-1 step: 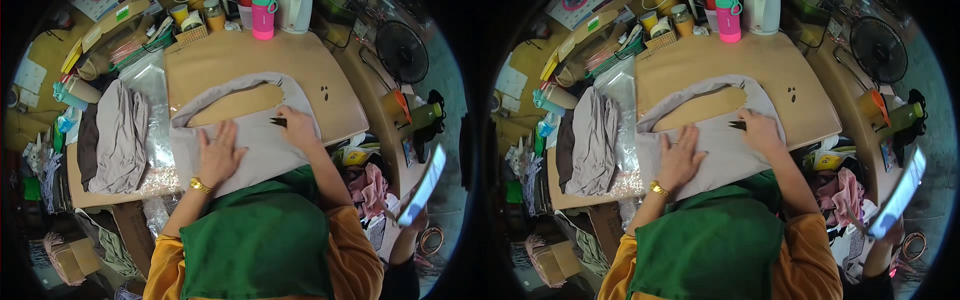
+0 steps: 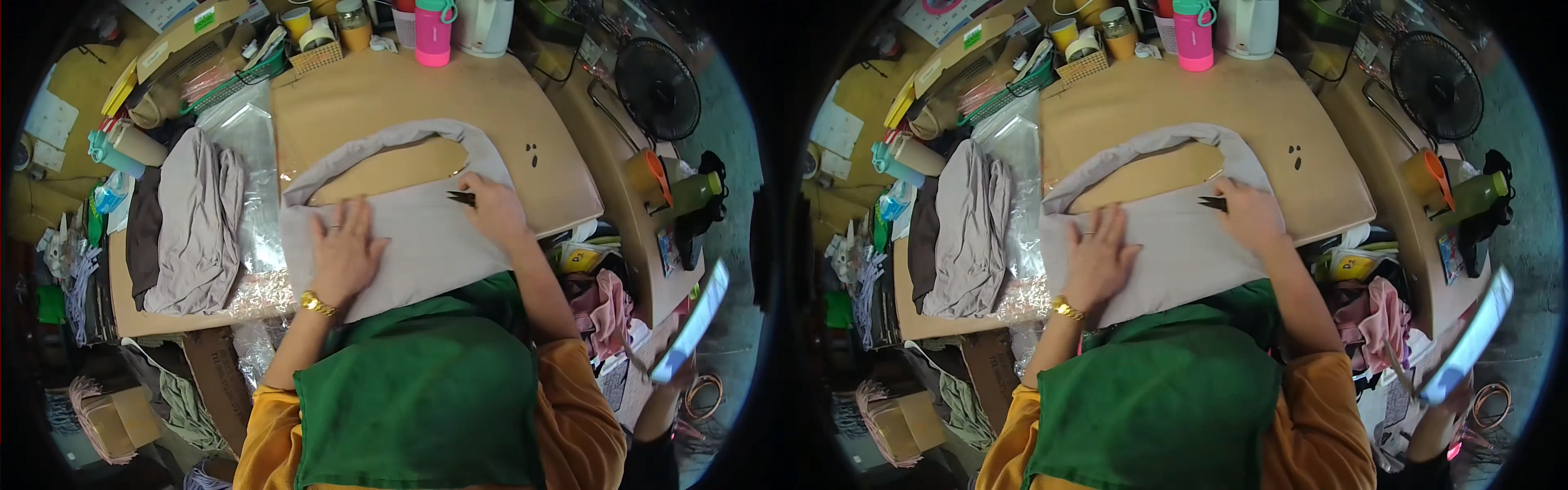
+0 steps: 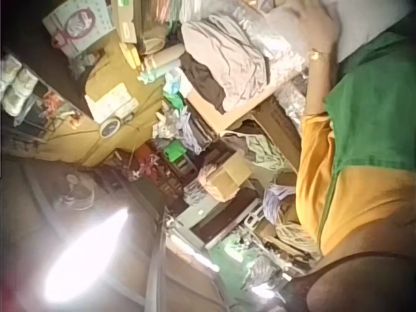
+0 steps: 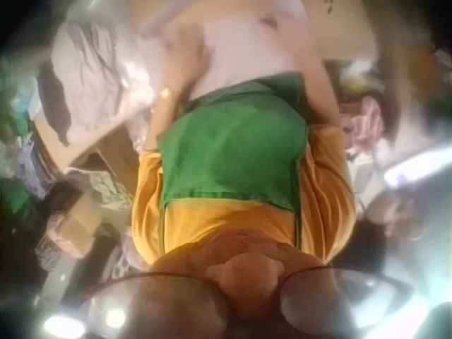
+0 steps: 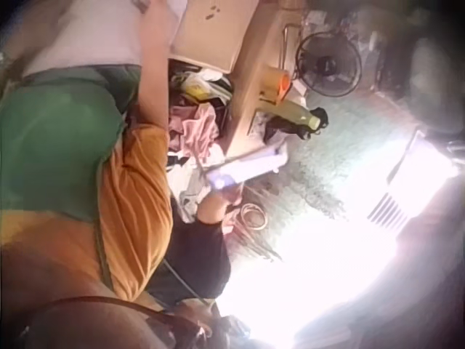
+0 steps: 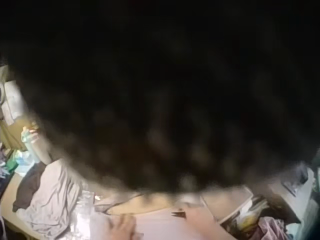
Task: The person inspects a grey fabric bag, attempts to place it in a plastic sleeve, then takes a brown fabric lining, trims stray threads using snips, and inserts the lining into the grey bag.
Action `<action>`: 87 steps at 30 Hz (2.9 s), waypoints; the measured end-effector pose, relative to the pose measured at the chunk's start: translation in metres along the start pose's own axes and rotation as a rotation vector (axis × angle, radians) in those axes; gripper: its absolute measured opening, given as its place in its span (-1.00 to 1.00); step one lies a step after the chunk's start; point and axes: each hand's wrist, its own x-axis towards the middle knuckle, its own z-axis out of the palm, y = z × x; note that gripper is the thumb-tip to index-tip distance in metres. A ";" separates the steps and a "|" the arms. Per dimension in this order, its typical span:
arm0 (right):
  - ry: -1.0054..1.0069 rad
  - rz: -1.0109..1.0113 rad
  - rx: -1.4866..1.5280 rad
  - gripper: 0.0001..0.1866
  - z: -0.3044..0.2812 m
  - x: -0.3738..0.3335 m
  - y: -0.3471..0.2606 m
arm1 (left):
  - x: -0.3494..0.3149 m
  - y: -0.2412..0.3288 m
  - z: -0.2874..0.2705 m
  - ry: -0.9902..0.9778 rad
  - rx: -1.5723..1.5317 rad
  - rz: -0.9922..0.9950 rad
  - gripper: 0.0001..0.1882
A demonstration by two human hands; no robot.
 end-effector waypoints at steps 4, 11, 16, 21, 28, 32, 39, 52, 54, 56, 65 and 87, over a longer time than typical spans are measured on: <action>-0.075 0.016 0.201 -0.64 -0.007 0.027 -0.025 | -0.012 -0.052 -0.050 0.152 -0.266 -0.236 -0.68; -0.272 -0.003 0.415 -0.65 0.094 0.125 -0.114 | 0.020 -0.049 -0.037 0.676 -0.143 -0.293 -0.87; -0.108 -0.215 0.299 -0.73 0.051 0.131 -0.153 | 0.015 -0.056 -0.026 0.758 -0.069 -0.330 -0.87; -0.008 -0.203 0.148 -0.80 0.016 0.144 -0.152 | -0.008 -0.030 -0.045 0.253 -0.753 -0.337 -0.52; -0.127 -0.036 0.635 -0.83 0.022 0.107 -0.150 | -0.042 -0.020 -0.038 0.152 -1.988 -0.278 -0.24; -0.165 -0.100 0.725 -0.77 0.013 0.073 -0.143 | -0.047 -0.019 -0.044 0.171 -2.154 -0.314 -0.22; -0.174 -0.180 0.816 -0.74 0.027 0.040 -0.148 | -0.047 -0.014 -0.047 0.179 -2.032 -0.296 -0.20; -0.056 0.196 0.511 -0.71 0.026 0.140 -0.110 | -0.043 -0.030 -0.049 0.371 -1.510 -0.245 -0.37; -0.039 0.161 0.222 -0.67 0.022 0.179 -0.079 | -0.031 -0.049 -0.049 0.576 -0.584 -0.233 -0.44; -0.028 0.137 0.071 -0.60 0.038 0.197 -0.025 | -0.005 -0.063 -0.049 0.513 -0.344 -0.297 -0.43; -0.047 0.119 -0.132 -0.46 0.000 0.092 -0.058 | 0.022 -0.120 -0.050 0.600 -0.188 -0.310 -0.46; -0.149 -0.574 -0.185 -0.77 -0.045 0.030 -0.020 | -0.039 -0.109 -0.055 -0.039 -0.089 0.166 -0.71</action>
